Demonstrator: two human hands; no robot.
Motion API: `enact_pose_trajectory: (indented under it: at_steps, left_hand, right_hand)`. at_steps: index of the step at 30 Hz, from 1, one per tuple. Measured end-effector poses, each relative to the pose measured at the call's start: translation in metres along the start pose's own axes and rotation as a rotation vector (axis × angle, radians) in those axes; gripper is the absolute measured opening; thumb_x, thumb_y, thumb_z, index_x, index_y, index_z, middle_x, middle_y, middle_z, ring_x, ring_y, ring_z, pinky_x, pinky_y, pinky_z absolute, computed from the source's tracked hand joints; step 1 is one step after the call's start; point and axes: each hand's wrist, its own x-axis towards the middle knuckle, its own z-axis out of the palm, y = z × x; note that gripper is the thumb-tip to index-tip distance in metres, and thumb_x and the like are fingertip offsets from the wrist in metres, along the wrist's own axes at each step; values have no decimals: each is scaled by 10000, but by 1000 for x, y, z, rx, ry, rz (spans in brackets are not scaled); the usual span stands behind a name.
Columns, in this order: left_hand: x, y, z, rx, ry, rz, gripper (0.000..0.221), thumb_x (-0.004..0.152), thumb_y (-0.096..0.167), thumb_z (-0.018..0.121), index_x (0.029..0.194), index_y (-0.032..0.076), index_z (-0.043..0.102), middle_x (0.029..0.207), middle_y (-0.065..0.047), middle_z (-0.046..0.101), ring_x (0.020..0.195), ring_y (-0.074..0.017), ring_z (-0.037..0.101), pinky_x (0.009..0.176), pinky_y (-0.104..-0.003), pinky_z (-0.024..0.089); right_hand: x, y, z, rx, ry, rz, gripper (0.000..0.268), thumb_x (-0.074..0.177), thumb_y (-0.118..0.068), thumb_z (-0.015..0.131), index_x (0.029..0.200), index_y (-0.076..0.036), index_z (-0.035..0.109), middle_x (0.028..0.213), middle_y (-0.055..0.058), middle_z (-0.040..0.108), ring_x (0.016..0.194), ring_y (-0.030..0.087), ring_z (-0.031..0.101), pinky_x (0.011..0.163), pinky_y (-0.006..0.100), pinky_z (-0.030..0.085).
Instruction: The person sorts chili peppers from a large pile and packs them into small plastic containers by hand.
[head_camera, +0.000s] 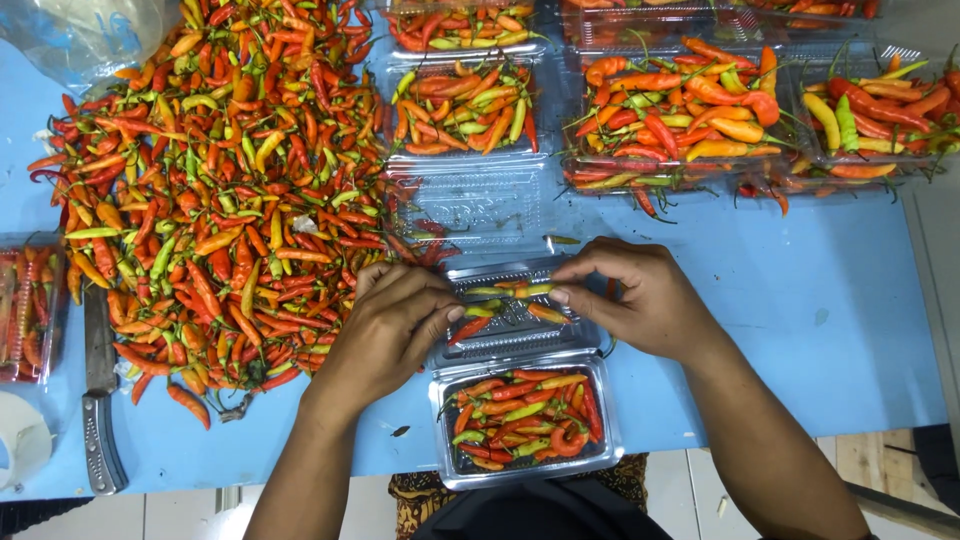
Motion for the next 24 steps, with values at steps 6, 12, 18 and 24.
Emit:
enact_pose_trajectory:
  at_steps: [6,12,18,24]
  left_hand:
    - [1,21,-15,-37,37,46,155,1012,238,645,914,144,720,891,-41,688,879,-285,655,921,-472,402]
    - [-35,60,-28,-27,-31,105,191,1014,253,599,1057,120,729,986,-38,668,925,-244,606,982,-452,365]
    - [-69,71,-1,61,3,98,148,957,187,756,1082,127,705,1047,-4,647,983,-226,649,952,-457,372]
    - [-77,70,-1,85,86,24,125,949,218,724,1034,126,714,1051,-31,669,969,-239,643,967,-458,373]
  right_hand:
    - [-6,-4,-5,-44,28,-25,117,875,-13,757,990,-23,772,755,116,740,653,203,651,541,318,477]
    - [-29,-36,-6,-242,-3,-208,181,885,-101,767,1049,-33,732,866,62,747,743,187,693,763,338,552]
    - [-63,-51,16,-233,-34,-298,229,883,-116,772,1094,-65,700,966,41,759,777,199,680,776,379,517]
    - [-62,-77,46,-335,-89,-383,84,956,-111,687,984,-32,698,922,60,726,776,239,640,719,379,468]
